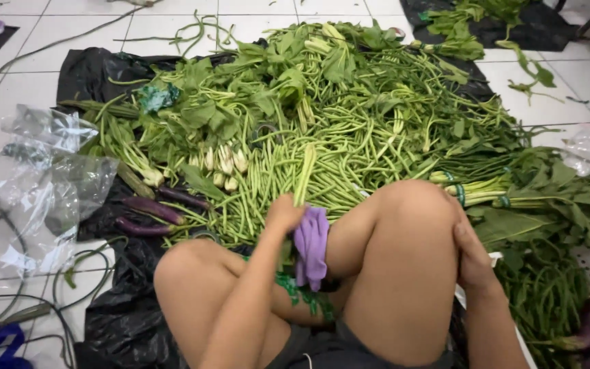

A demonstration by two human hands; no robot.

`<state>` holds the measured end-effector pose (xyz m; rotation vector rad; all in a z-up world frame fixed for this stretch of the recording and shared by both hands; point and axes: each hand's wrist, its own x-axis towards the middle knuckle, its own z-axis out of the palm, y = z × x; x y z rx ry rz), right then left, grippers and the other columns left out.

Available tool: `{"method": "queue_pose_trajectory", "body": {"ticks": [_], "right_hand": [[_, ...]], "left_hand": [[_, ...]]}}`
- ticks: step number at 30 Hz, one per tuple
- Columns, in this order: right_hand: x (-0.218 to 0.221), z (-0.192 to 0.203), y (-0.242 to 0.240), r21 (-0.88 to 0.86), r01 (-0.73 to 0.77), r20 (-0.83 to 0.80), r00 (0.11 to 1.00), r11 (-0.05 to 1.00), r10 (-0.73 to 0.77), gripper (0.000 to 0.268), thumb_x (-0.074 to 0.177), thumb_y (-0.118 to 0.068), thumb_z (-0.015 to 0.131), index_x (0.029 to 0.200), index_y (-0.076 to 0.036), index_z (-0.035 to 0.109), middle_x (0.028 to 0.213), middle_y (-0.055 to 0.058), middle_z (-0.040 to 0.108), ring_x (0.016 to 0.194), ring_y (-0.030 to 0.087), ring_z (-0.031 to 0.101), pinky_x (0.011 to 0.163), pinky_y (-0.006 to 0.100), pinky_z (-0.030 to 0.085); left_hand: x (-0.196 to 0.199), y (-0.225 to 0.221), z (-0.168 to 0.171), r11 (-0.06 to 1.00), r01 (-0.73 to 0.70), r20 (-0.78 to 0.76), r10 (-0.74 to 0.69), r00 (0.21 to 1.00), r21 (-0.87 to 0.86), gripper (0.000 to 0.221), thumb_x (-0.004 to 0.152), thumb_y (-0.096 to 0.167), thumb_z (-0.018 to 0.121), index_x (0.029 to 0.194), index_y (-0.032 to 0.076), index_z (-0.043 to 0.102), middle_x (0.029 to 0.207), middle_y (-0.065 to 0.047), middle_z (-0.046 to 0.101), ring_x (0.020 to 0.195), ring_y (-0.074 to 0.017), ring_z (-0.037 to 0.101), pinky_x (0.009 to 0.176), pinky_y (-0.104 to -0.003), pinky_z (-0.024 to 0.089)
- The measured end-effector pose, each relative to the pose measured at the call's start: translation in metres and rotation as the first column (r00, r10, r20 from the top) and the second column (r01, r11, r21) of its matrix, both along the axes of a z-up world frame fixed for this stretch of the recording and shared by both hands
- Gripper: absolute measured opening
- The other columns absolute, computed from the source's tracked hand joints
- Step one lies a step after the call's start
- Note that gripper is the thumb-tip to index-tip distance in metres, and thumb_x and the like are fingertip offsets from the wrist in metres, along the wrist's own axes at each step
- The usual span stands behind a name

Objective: Wiping eggplants and bundling leafy green vegetables using adhesive tape for market preparation.

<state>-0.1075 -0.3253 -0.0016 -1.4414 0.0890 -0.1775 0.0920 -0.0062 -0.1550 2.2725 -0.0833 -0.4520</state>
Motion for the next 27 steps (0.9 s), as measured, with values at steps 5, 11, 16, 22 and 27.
{"method": "queue_pose_trajectory", "body": {"ticks": [5,11,16,22,27], "right_hand": [[0.006,-0.002,-0.009,0.028,0.002,0.021,1.0,1.0,-0.002,0.081,0.087,-0.038,0.038,0.162,-0.012,0.027,0.15,0.021,0.048,0.127,0.032,0.053,0.113,0.053,0.035],[0.004,-0.016,-0.027,0.061,-0.052,0.049,0.998,0.997,0.049,0.08,0.087,-0.039,0.038,0.162,-0.01,0.029,0.144,0.023,0.054,0.12,0.034,0.059,0.108,0.054,0.039],[-0.016,-0.01,-0.045,0.122,-0.035,0.042,0.999,0.992,0.03,0.08,0.089,-0.039,0.035,0.163,-0.012,0.027,0.142,0.023,0.054,0.116,0.037,0.059,0.107,0.058,0.039],[-0.048,0.033,-0.033,0.039,0.17,0.0,0.985,0.985,-0.17,0.08,0.081,-0.04,0.039,0.151,-0.002,0.036,0.159,0.015,0.042,0.145,0.029,0.04,0.118,0.042,0.028],[-0.051,0.039,-0.027,-0.055,0.307,-0.09,0.946,0.95,-0.311,0.054,0.107,-0.044,0.032,0.138,-0.002,0.048,0.136,0.015,0.056,0.114,0.026,0.052,0.1,0.041,0.039]], "left_hand": [[-0.018,0.035,0.106,0.851,-0.294,-0.179,0.238,0.955,-0.436,0.06,0.093,0.045,0.067,0.14,0.009,0.063,0.143,-0.017,0.062,0.138,-0.0365,0.052,0.113,-0.052,0.042],[0.004,0.057,0.095,0.428,-0.493,-0.28,0.47,0.837,-0.757,0.062,0.095,0.033,0.071,0.143,-0.002,0.055,0.152,-0.026,0.048,0.144,-0.0395,0.043,0.119,-0.052,0.036],[0.027,0.066,0.068,0.393,-0.516,-0.324,0.459,0.828,-0.762,0.072,0.099,0.035,0.072,0.154,0.002,0.04,0.16,-0.024,0.037,0.147,-0.0413,0.038,0.121,-0.056,0.034],[0.016,0.067,0.081,0.208,-0.316,-0.247,0.299,0.922,-0.926,0.06,0.096,0.02,0.063,0.148,-0.006,0.048,0.129,-0.014,0.066,0.105,-0.0165,0.064,0.091,-0.024,0.052],[0.005,0.083,0.094,0.054,-0.044,-0.033,0.202,0.979,-0.998,0.035,0.107,0.03,0.052,0.135,0.01,0.057,0.104,-0.004,0.063,0.073,-0.0105,0.06,0.064,-0.022,0.053]]}}
